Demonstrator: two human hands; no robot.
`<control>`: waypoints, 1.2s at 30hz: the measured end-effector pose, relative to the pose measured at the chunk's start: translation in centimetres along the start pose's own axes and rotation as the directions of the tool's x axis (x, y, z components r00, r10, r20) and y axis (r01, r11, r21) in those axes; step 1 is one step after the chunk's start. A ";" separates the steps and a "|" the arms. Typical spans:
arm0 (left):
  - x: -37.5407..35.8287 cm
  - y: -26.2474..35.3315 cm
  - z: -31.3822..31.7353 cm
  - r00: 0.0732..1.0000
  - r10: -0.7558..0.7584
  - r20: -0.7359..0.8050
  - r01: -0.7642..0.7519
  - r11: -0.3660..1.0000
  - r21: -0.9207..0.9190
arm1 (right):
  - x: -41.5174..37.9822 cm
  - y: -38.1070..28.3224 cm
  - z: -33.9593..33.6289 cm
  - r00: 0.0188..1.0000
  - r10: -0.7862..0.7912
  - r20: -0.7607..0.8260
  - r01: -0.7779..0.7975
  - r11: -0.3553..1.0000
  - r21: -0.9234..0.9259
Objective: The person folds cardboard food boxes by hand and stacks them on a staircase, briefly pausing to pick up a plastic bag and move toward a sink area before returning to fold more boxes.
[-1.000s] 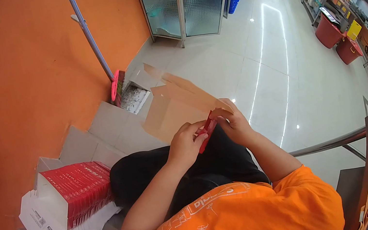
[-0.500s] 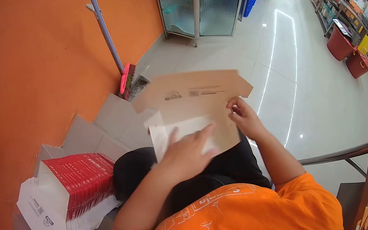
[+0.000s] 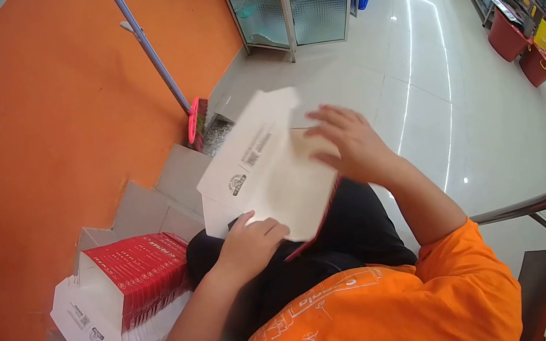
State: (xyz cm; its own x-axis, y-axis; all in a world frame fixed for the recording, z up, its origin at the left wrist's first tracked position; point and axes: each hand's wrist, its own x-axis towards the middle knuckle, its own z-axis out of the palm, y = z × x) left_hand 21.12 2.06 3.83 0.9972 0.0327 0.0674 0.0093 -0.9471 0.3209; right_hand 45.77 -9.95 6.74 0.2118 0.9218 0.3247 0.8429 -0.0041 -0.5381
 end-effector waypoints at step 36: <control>6.0 1.0 -0.3 0.958 -0.260 0.126 0.285 0.783 -0.553 | -5.6 -2.3 4.8 0.930 -0.344 -0.127 0.303 0.916 -0.261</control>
State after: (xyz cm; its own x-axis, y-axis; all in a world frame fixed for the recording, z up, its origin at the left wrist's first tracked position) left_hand 27.10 1.40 4.87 0.9617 0.2371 -0.1374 0.2503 -0.5560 0.7926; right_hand 40.27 -13.24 2.37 -0.0301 0.8100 0.5857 0.9659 0.1742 -0.1913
